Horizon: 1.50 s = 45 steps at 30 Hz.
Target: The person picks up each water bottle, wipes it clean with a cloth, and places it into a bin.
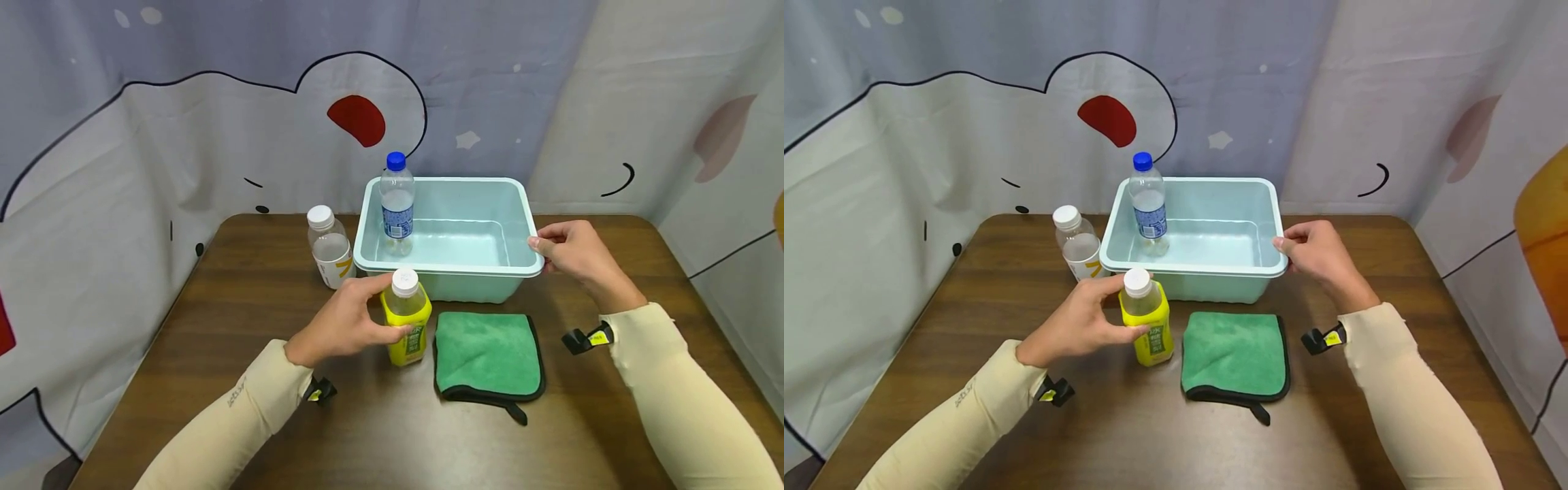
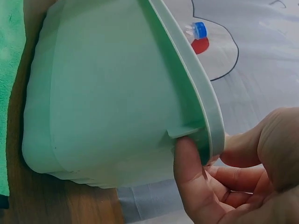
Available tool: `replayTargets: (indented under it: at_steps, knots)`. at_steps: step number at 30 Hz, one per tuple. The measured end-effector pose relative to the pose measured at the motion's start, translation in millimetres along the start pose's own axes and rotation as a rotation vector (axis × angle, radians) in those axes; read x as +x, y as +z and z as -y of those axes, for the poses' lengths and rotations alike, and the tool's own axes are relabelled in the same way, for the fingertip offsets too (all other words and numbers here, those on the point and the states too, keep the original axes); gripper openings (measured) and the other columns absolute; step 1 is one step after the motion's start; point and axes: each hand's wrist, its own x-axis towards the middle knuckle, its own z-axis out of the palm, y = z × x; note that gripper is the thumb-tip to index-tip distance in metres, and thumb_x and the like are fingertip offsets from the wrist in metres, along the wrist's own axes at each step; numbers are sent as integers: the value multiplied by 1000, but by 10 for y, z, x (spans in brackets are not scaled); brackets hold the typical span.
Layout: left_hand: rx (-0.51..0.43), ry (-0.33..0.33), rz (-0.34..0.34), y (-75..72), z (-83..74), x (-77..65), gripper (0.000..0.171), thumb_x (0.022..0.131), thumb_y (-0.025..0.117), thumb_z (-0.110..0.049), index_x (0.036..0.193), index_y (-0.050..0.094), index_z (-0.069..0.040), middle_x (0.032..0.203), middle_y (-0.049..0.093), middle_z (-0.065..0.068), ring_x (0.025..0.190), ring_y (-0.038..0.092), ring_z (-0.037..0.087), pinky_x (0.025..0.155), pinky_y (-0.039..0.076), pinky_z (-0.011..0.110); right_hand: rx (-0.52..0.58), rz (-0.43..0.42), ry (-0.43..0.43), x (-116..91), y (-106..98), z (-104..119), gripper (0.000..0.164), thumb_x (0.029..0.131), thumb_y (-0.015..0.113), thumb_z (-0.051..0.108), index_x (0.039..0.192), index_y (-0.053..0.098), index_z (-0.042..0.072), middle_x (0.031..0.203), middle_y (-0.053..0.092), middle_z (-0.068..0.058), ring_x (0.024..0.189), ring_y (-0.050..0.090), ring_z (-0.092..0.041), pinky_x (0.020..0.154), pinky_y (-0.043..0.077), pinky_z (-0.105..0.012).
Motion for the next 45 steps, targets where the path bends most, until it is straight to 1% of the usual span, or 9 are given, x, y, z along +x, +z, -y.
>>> replayTargets:
  at_steps: [8,12,17,21,29,31,35,40,45]
  knots:
    - [-30,-68,47,-11,46,-10,54,78,83,-22,127,61,-15,121,69,-3,103,65,9,94,56,31,-201,-79,-62,-71,54,56,42,99,58,34,120,65,-2,99,70,-18,71,64,-19,61,51,-30]
    - [-27,-64,51,-15,61,-13,52,78,83,-23,125,62,-16,117,71,-4,100,66,8,92,57,30,-295,-133,-94,-115,83,94,41,98,58,35,120,65,1,102,72,-20,80,66,-25,63,49,-31]
    - [-29,-52,43,-13,86,-26,51,77,83,-23,124,62,-17,114,71,-4,97,66,8,89,57,31,-388,-169,-149,-181,121,108,47,99,54,36,130,60,1,115,69,-25,100,65,-37,78,52,-46]
    - [-31,-49,39,-13,92,-44,52,77,83,-23,125,62,-17,116,71,-5,98,65,8,90,57,30,-458,-189,-207,-259,154,111,53,100,53,36,137,53,-2,131,61,-28,116,58,-46,92,46,-61]
    - [-43,-50,46,-14,99,-31,52,77,83,-23,124,62,-17,114,71,-4,96,65,8,89,57,28,-573,-155,-317,-433,267,112,58,101,53,37,144,45,-1,150,44,-24,139,41,-43,109,34,-65]
    - [-41,-59,53,-14,104,-37,53,77,82,-23,125,61,-16,116,71,-4,97,65,8,89,57,28,-594,-164,-363,-483,313,103,61,100,55,37,145,43,-2,154,39,-24,145,32,-42,113,30,-64]
    - [-37,-69,60,-20,103,-37,54,78,82,-23,127,60,-16,119,70,-4,99,65,8,90,56,28,-617,-222,-491,-564,399,90,58,97,62,34,142,49,0,153,42,-23,147,31,-38,114,32,-60]
    - [-56,-52,56,-26,101,-27,54,77,83,-21,126,61,-15,117,70,-2,99,65,9,90,57,28,-666,-277,-654,-625,486,73,55,92,67,29,138,54,1,148,48,-22,143,39,-40,118,31,-53]
    - [-51,-43,51,-22,101,-31,53,77,83,-21,125,61,-14,114,71,-2,96,65,8,88,57,27,-719,-300,-818,-728,622,55,54,90,67,34,134,59,3,143,55,-18,137,47,-39,114,37,-56]
